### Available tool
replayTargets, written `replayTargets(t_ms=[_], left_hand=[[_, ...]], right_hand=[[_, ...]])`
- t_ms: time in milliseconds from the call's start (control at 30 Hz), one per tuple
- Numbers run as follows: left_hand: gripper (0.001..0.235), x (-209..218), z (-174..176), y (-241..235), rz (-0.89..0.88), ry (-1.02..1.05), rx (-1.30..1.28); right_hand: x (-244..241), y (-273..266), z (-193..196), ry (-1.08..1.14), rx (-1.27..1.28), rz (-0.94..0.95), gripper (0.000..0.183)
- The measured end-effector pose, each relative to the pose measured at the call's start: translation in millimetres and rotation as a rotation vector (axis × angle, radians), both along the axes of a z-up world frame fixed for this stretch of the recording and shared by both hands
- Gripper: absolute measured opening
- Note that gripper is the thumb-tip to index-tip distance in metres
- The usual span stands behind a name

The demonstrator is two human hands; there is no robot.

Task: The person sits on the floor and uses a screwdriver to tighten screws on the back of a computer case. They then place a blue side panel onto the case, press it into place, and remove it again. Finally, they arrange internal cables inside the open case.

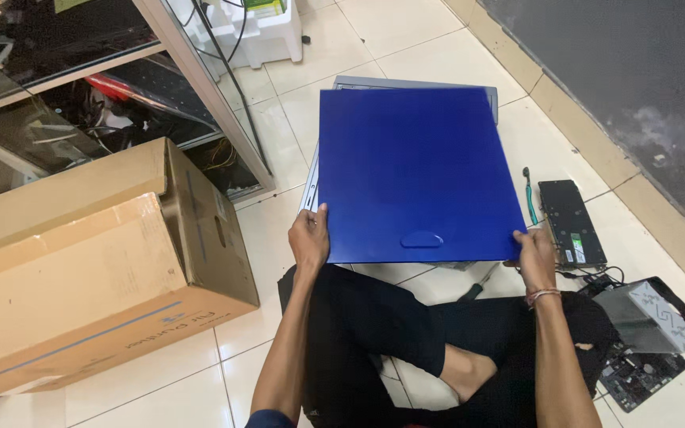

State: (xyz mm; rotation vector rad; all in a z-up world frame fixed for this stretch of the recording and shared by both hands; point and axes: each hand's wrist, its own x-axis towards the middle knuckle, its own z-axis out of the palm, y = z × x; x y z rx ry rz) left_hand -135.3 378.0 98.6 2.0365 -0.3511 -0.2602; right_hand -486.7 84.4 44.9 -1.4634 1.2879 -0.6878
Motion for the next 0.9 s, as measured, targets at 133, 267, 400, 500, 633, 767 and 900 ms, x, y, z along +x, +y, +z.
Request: replayTargets(t_ms=[133,267,400,500,633,767,900], left_hand=[[0.049,5.2,-7.2,10.7,0.000,-0.035,-0.035],[0.047,10.3,-31.2,17.3,-0.036,-0.082,-0.173],[0.050,-0.9,-43.4,19.6,-0.044,-0.160,-0.247],[0.050,-0.3,-56.1,19.3,-0.064,-0.219,-0.222],[0.053,-7.5,-54.2,16.6,-0.109,-0.227,-0.220],[0.054,-21.9,-50.2,13.1,-0.142,-0.275,-0.193],[0.055,-46.3,-43.3,13.2,-0.129,-0.316,-0.187]], right_hand=[[-15.4,-9.6,5.6,0.102,-0.118,0.073,0.049],[-39.2,-37.2,-27.3,-0.464,0.354,0.164,0.050],[-37.4,7.1,44.0,-0.431,0.406,0.199,0.088],[-2.2,121.6,217.1,-0.172,0.221,0.080,0.092],[-46.7,85.0,146.2,0.048,0.035,0.179,0.082],[-87.9,62.9,90.3,0.071,-0.166,0.164,0.080],[-105.8,58.8,88.8,0.019,-0.262,0.145,0.072]])
